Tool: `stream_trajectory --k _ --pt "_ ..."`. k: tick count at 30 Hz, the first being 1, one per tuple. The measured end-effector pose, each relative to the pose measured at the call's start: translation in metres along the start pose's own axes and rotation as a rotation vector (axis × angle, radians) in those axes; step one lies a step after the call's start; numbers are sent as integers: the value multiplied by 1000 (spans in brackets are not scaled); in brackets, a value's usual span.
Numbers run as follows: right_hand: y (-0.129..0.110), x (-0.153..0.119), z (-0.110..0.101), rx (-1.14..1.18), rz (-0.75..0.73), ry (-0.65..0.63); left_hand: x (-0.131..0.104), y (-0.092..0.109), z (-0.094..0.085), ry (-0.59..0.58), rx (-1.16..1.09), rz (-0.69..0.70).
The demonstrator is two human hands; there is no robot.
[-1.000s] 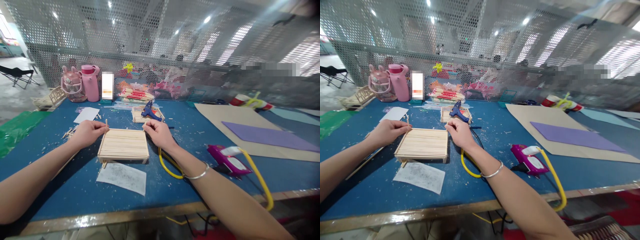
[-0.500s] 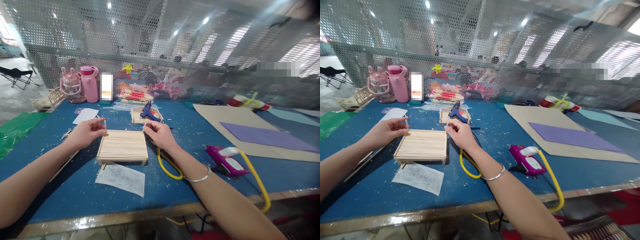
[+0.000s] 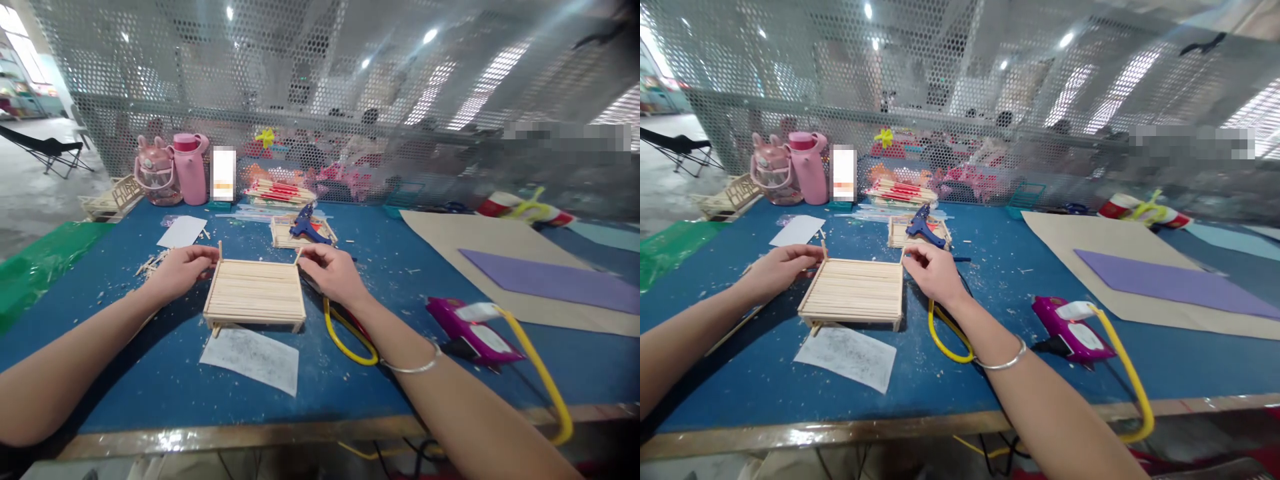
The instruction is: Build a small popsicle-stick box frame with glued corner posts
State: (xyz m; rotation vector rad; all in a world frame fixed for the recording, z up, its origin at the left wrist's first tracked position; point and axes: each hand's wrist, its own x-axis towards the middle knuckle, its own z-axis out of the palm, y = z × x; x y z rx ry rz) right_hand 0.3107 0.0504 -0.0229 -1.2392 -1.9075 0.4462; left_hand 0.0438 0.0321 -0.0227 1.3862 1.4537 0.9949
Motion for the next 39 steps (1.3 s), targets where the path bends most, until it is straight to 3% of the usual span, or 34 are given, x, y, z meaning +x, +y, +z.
stream_trajectory --k 3,6,8,11,13,14,17,21,24,30,39 --pt "3 0 0 36 -7 2 0 -1 4 15 -99 -30" --pt "3 1 -3 51 -33 33 0 -2 4 -9 -57 -3" --pt "2 1 -6 60 -47 67 -4 -2 2 77 36 75" --pt "-1 2 -9 50 -43 69 -19 3 2 395 281 384" --pt "-1 2 -10 34 -32 42 -35 7 5 463 432 663" --pt "-1 3 -11 34 -27 36 -44 9 9 408 499 799" --pt "0 4 -12 91 26 68 -68 9 25 35 646 1197" --pt "1 5 -13 250 120 157 -85 10 42 -223 677 1443" --pt "1 5 -13 289 116 202 -86 14 43 -317 695 1492" --pt "5 6 -10 219 31 297 -83 16 39 -324 686 1483" --pt "7 4 -10 124 68 211 -83 11 41 -264 692 1444"
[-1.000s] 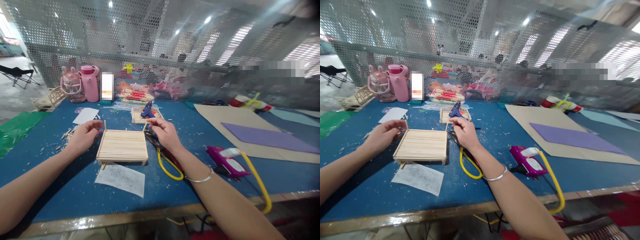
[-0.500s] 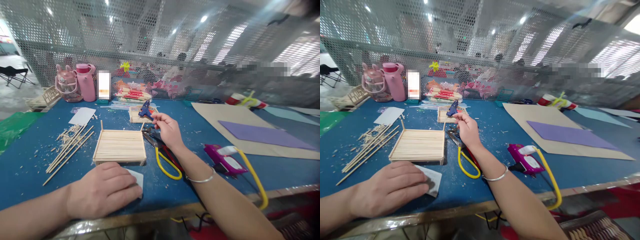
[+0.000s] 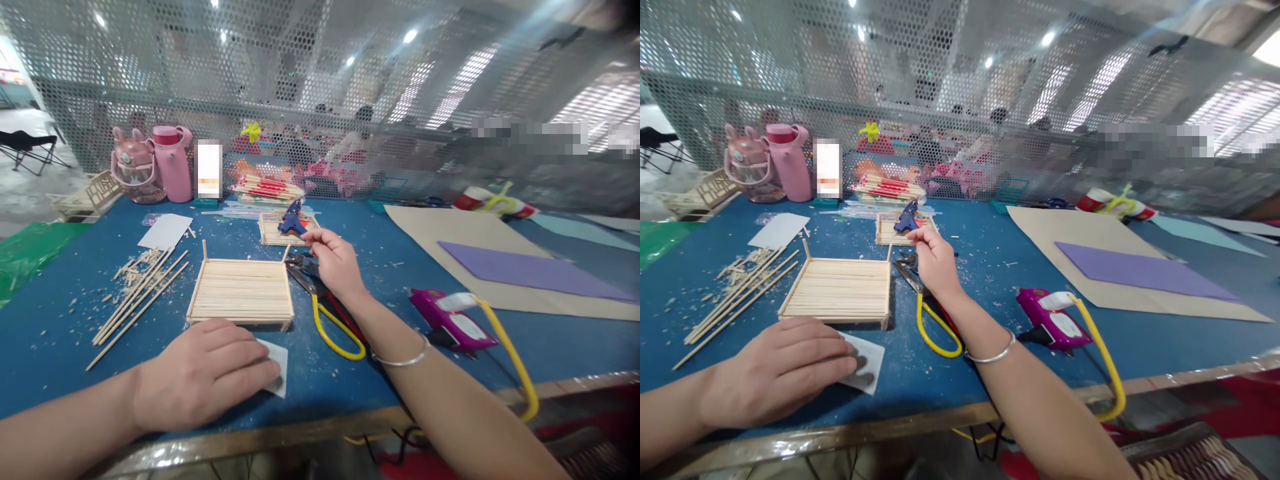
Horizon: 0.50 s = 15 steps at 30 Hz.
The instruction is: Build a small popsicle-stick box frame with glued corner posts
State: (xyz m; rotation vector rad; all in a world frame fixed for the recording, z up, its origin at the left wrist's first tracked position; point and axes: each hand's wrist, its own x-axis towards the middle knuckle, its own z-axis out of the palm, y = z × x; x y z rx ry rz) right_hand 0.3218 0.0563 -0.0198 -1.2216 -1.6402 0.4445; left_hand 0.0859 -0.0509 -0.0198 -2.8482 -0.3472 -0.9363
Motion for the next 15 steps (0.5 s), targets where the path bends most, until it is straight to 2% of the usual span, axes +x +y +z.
stream_trajectory --k 15 --pt "-4 -1 0 -53 9 3 -1 0 3 8 1 -34"
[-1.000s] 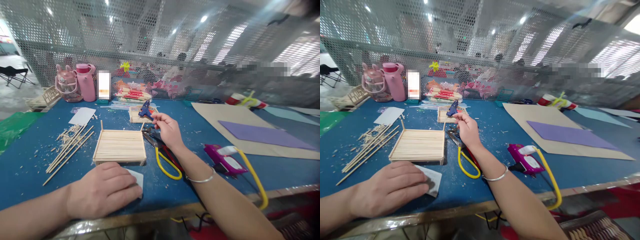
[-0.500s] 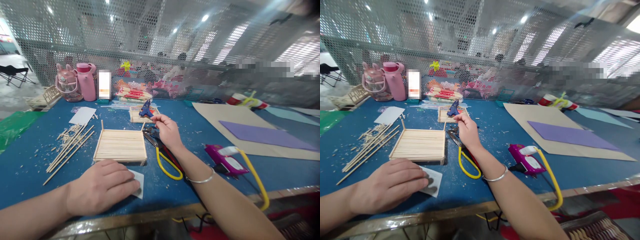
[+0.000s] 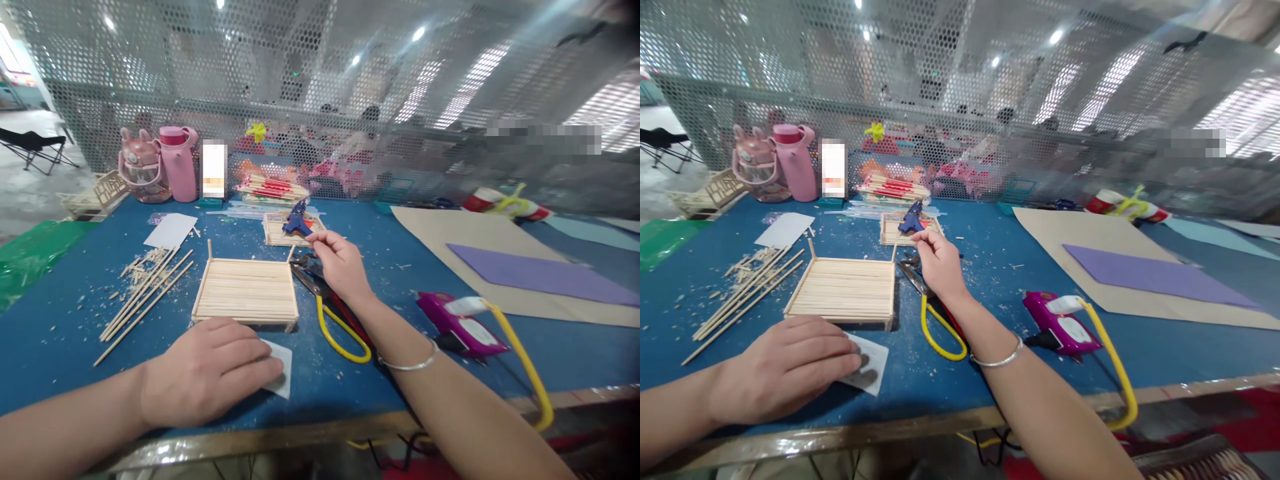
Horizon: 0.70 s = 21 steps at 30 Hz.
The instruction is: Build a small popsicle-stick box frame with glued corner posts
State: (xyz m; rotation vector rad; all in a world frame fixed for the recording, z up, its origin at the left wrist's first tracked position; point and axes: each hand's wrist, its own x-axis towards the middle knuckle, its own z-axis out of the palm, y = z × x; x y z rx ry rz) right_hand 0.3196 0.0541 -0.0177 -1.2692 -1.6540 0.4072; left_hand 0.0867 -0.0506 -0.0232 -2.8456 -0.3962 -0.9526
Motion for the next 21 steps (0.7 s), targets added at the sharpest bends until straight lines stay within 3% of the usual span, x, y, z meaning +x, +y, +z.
stream_trajectory --k 6,11,13,21 --pt "3 -1 1 -6 -51 -9 -1 0 -3 9 -4 23" --pt "-3 -6 -1 -107 -356 45 -4 1 2 14 46 -22" --pt "-6 -8 -1 -139 -407 29 -6 0 7 3 89 -64" --pt "-5 -8 6 -146 -216 -121 -9 -2 19 -73 129 -165"
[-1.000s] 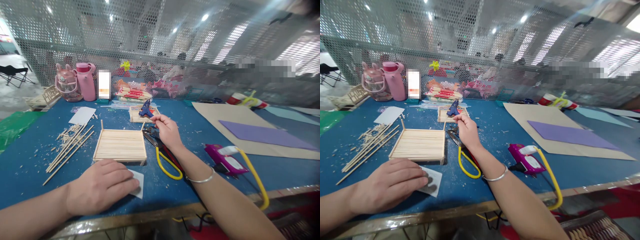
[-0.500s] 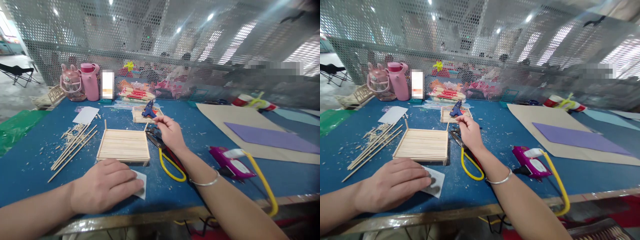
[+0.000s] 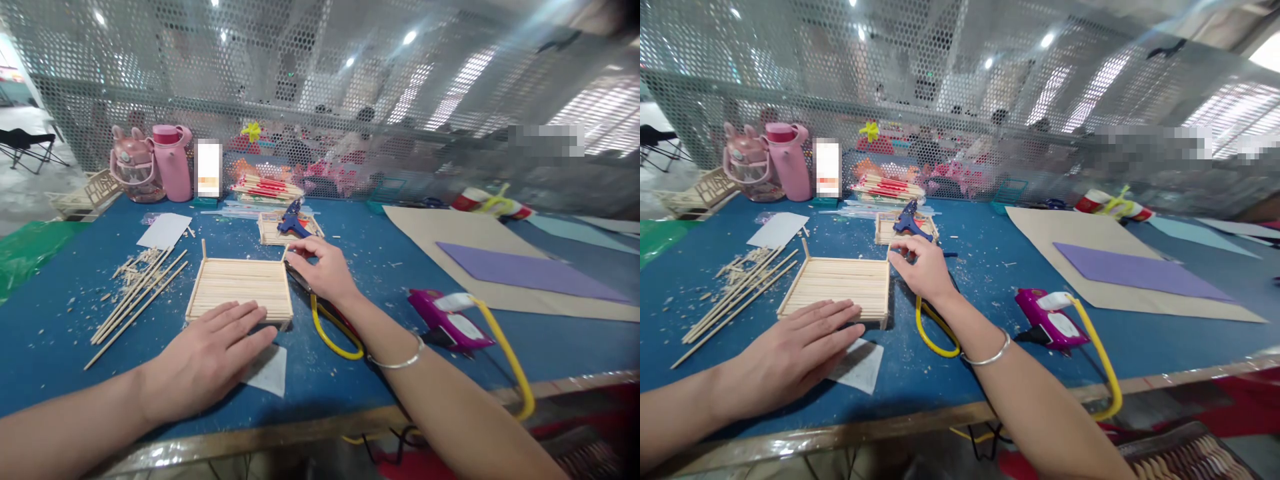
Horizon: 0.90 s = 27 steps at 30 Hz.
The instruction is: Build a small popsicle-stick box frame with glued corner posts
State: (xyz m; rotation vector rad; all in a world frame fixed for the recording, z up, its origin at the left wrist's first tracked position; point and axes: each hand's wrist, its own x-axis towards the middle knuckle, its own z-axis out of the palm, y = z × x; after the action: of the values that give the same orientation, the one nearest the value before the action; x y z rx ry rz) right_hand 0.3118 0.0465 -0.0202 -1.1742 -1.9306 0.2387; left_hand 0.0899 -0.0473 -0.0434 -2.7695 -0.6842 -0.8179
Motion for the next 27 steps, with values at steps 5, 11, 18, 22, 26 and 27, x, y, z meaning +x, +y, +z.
stream_trajectory --k 5,11,18,22,26,27 --pt "0 1 3 -21 5 -36 0 1 1 -11 12 -20" --pt "1 3 4 -46 -16 -66 2 1 0 -17 12 -19" --pt "1 3 2 -57 -38 -105 0 1 1 -16 3 -27" --pt "1 4 2 -57 -45 -123 0 1 1 -7 -2 -27" --pt "1 4 2 -57 -47 -125 0 1 1 -15 0 -26" --pt "1 4 2 -56 -45 -121 0 1 1 -17 2 -25"
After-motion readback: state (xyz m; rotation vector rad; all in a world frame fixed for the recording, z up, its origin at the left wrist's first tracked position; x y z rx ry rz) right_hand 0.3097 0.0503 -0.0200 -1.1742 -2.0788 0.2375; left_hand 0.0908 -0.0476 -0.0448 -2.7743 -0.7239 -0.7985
